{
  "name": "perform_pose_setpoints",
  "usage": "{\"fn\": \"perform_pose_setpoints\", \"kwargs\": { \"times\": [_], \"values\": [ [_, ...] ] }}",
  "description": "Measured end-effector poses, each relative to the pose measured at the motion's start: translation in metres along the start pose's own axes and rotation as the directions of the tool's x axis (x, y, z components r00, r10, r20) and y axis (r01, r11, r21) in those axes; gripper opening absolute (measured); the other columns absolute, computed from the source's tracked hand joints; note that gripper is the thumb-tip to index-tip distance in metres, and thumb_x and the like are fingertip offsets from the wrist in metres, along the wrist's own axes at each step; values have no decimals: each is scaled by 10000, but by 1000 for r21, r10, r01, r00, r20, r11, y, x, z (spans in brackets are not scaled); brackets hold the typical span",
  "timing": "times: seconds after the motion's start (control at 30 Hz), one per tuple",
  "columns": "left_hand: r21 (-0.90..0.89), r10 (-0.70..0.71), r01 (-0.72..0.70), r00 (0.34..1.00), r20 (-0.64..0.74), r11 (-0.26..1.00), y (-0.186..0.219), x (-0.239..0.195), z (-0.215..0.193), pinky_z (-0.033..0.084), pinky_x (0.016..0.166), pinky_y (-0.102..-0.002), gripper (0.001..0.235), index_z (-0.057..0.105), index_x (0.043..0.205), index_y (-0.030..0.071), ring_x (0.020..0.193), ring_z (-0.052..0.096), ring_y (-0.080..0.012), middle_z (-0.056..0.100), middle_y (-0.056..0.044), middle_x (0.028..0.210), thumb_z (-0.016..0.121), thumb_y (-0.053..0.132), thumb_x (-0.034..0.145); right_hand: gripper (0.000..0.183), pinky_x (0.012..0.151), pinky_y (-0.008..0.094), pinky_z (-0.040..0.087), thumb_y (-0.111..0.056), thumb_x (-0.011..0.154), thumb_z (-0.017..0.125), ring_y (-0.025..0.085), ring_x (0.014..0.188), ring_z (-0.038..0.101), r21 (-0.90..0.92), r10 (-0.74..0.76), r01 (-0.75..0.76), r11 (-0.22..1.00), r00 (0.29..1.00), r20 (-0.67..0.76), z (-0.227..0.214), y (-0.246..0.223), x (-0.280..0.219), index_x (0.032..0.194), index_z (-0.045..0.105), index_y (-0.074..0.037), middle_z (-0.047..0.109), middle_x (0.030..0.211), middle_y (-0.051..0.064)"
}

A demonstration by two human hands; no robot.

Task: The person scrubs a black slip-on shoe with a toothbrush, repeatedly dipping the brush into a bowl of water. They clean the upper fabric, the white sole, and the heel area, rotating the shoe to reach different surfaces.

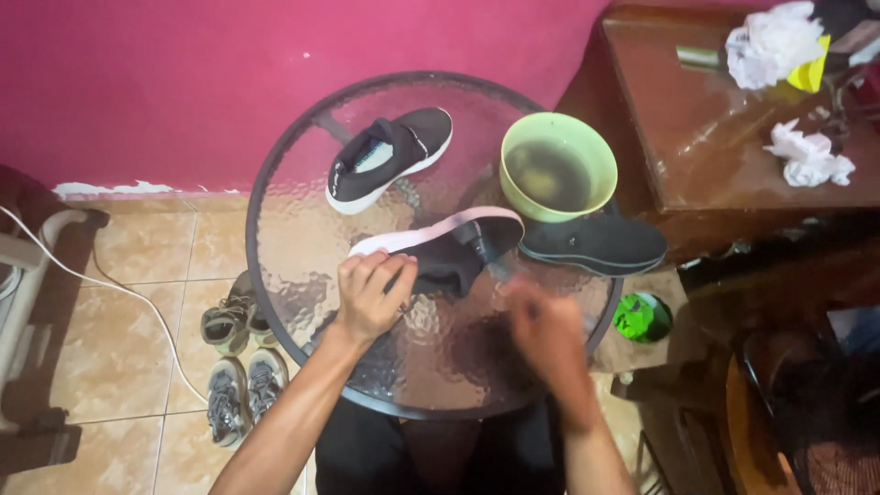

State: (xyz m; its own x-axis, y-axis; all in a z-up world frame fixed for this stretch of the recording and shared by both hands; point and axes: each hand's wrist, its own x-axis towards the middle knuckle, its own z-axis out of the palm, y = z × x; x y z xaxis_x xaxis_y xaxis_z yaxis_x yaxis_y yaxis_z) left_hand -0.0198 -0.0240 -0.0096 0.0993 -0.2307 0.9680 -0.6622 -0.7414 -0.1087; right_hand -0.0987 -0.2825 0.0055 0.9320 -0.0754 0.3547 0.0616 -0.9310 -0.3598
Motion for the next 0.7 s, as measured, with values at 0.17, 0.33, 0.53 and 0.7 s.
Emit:
{"fn": "perform_pose_setpoints", "kwargs": {
  "times": [0.17,0.33,0.53,0.7],
  "values": [
    [-23,91,-91,996,9,996,13,19,-4,431,757,-344,153,720,862,150,816,614,-206,687,-23,878,796,18,853,282,748,505,537,-321,981,612,416,853,738,111,109,-123,986,987,118,-38,-9,5,1119,794,-154,784,882,179],
    [-64,168,-163,982,83,984,23,27,-13,350,743,-312,149,678,866,159,833,593,-171,648,22,904,783,62,905,332,556,470,479,-365,995,598,420,610,684,-44,179,-177,983,981,70,-40,-5,-9,1264,762,-259,735,779,202],
    [-59,164,-159,983,86,985,22,30,-14,352,777,-321,165,682,845,178,863,597,-163,640,40,922,796,72,902,256,535,431,490,-304,993,606,316,621,752,138,-43,30,990,995,93,-40,-7,-11,1064,794,-146,802,886,124],
    [-85,163,-155,981,106,984,20,26,-13,356,702,-323,129,718,870,176,889,566,-154,625,52,964,800,85,910,284,839,320,602,-318,945,667,196,981,796,318,-118,47,947,971,207,-57,-35,-4,1085,804,-113,802,1117,63]
  ]
}}
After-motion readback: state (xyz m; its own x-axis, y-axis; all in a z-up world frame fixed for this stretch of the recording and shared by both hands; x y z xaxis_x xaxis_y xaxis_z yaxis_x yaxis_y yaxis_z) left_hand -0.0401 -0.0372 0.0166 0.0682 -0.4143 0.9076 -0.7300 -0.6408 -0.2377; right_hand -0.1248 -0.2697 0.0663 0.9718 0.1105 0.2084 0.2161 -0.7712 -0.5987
